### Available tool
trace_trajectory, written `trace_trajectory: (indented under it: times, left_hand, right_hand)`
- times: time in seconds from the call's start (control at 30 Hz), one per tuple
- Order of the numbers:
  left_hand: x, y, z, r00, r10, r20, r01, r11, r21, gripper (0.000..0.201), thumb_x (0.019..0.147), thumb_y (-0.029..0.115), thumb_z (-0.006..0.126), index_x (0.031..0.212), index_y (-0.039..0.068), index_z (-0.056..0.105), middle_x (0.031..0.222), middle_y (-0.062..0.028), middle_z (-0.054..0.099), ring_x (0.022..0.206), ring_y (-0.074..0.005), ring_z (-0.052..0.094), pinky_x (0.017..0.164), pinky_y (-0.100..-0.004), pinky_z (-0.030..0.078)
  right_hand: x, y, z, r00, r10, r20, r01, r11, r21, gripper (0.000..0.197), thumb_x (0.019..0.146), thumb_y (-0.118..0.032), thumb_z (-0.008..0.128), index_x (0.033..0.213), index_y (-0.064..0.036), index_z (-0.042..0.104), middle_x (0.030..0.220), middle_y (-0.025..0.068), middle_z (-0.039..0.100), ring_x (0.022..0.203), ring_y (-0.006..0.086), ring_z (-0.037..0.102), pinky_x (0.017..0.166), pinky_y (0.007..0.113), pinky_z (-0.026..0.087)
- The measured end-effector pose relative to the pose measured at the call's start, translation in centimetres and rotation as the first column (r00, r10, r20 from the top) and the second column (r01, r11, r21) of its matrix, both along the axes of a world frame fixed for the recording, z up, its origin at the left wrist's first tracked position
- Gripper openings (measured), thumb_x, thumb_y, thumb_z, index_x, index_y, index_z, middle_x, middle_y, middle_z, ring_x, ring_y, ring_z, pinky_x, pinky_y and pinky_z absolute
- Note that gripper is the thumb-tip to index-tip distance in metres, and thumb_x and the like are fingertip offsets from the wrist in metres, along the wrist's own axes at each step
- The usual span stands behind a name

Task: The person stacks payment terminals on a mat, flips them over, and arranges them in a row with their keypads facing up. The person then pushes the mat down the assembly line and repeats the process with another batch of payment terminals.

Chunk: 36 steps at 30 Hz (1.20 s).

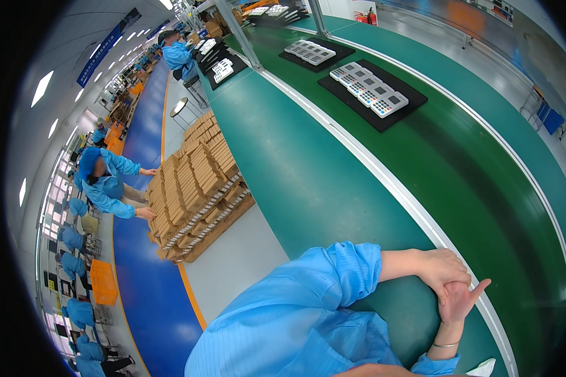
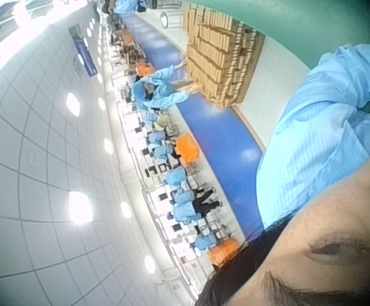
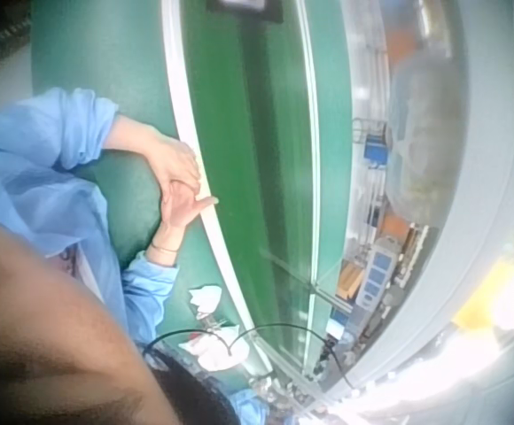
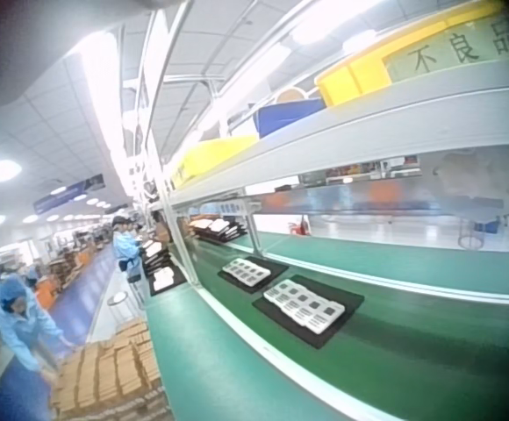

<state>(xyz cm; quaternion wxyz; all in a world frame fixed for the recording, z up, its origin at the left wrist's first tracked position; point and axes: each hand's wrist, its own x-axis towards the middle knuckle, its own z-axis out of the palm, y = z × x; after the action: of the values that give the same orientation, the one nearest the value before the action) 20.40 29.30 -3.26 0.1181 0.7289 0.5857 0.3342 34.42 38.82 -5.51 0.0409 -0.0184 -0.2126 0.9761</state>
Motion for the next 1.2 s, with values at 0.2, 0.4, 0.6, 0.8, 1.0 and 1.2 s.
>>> trace_trajectory:
  times: [0.2,0.4,0.6,0.8,1.0,1.2]
  left_hand:
    - [0.5,0.0,0.2,1.000,-0.008,0.015,0.008,1.000,0.022,0.059,0.069,0.054,0.073,0.108,0.011,0.059,0.088,-0.0093,0.065,0.087,-0.0325,0.063,0.074,-0.0450,0.047]
    - [0.9,0.4,0.3,1.000,-0.019,0.015,0.019,1.000,0.020,0.051,0.076,0.048,0.070,0.109,0.011,0.059,0.090,-0.0094,0.065,0.088,-0.0325,0.063,0.076,-0.0452,0.047]
    - [1.5,0.2,1.0,1.000,-0.031,0.003,0.031,0.999,-0.022,0.042,0.084,0.041,0.065,0.112,0.011,0.059,0.098,-0.0113,0.064,0.093,-0.0327,0.062,0.081,-0.0453,0.047]
    - [2.7,0.5,2.8,0.996,0.064,-0.065,-0.075,0.981,-0.181,0.035,0.089,0.041,0.059,0.109,0.012,0.063,0.096,-0.0100,0.064,0.096,-0.0314,0.062,0.085,-0.0458,0.048]
    - [3.7,2.2,-0.1,0.884,0.373,-0.283,-0.345,0.928,0.143,0.034,0.095,0.034,0.045,0.093,0.007,0.066,0.096,-0.0105,0.064,0.096,-0.0308,0.056,0.092,-0.0483,0.037]
    - [8.8,6.7,1.1,0.843,0.536,0.038,-0.527,0.812,0.251,0.059,0.101,0.046,0.022,0.127,0.006,0.056,0.124,-0.0103,0.059,0.123,-0.0271,0.049,0.117,-0.0474,0.013]
  right_hand:
    - [0.5,0.6,-0.8,0.999,0.010,-0.036,-0.009,0.999,0.038,0.106,0.086,-0.079,0.036,0.145,0.0082,0.023,0.149,0.0185,0.035,0.138,0.0286,0.035,0.114,0.038,0.031]
    - [0.8,0.8,-0.2,0.999,0.000,-0.042,0.003,0.997,0.072,0.104,0.087,-0.078,0.039,0.144,0.0086,0.026,0.147,0.0192,0.037,0.136,0.0296,0.037,0.115,0.039,0.029]
    - [1.3,0.9,-0.1,1.000,0.020,-0.017,-0.017,0.990,0.137,0.109,0.085,-0.082,0.029,0.146,0.0076,0.024,0.150,0.0202,0.034,0.138,0.0318,0.035,0.116,0.044,0.026]
    - [1.6,1.1,-0.7,0.998,0.068,-0.019,-0.064,0.987,0.150,0.107,0.085,-0.083,0.024,0.146,0.0044,0.029,0.150,0.0213,0.035,0.140,0.0329,0.033,0.116,0.048,0.025]
    - [1.1,0.1,1.5,0.997,-0.020,-0.076,0.025,0.997,0.066,0.090,0.090,-0.077,0.021,0.145,-0.0074,0.037,0.148,0.0121,0.041,0.138,0.0258,0.039,0.114,0.045,0.030]
    - [-1.0,0.4,0.6,0.925,-0.340,-0.169,0.340,0.940,-0.029,0.087,0.090,-0.074,0.033,0.134,-0.0003,0.049,0.133,0.0179,0.055,0.125,0.0297,0.053,0.098,0.039,0.049]
